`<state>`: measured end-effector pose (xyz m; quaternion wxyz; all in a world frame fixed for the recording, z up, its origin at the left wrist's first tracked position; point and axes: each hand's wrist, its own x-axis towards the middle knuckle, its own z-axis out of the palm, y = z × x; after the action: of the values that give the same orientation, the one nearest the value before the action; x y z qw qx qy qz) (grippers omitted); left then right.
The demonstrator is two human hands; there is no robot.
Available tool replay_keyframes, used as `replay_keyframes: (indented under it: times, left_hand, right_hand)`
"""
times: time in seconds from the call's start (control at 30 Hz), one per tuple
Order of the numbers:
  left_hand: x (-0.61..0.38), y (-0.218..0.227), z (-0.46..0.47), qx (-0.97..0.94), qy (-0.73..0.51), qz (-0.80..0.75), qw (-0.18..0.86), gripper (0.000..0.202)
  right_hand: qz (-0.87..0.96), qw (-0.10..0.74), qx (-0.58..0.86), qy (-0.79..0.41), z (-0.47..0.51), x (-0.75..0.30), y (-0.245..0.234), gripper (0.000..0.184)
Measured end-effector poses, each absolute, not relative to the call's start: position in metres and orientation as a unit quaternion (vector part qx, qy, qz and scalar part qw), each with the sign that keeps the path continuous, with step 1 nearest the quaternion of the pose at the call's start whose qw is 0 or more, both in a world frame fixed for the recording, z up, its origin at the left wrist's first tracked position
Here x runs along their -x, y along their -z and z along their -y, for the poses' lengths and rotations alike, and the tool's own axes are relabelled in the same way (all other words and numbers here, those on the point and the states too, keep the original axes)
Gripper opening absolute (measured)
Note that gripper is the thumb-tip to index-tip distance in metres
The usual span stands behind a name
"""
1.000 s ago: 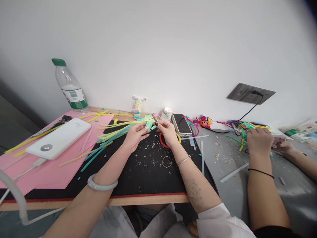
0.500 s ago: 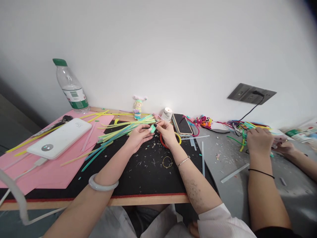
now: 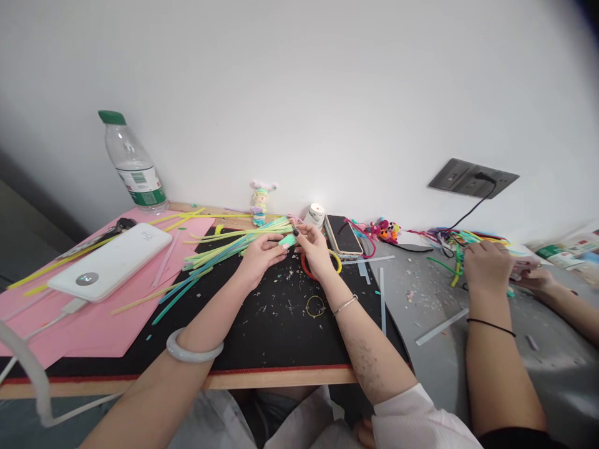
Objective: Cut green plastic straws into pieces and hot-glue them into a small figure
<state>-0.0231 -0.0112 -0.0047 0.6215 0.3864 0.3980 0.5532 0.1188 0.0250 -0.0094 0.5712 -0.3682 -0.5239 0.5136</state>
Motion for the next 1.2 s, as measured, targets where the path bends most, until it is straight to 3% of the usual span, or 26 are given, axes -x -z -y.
replay_keyframes:
  times: [0.27, 1.2]
  left_hand:
    - [0.0233, 0.0105, 0.0084, -0.438, -0.545, -0.405, 0.589, 0.036]
    - [0.0230, 0.0055, 0.0101, -0.405, -0.572, -0.433, 0.567, 0.030]
  right_hand:
    - [0.579, 0.488, 0.347, -0.554, -0.0273, -0.1249, 0.0114, 0.026]
    - [0.498, 0.480, 0.324, -0.645, -0.0236, -0.1246, 0.0075, 0.025]
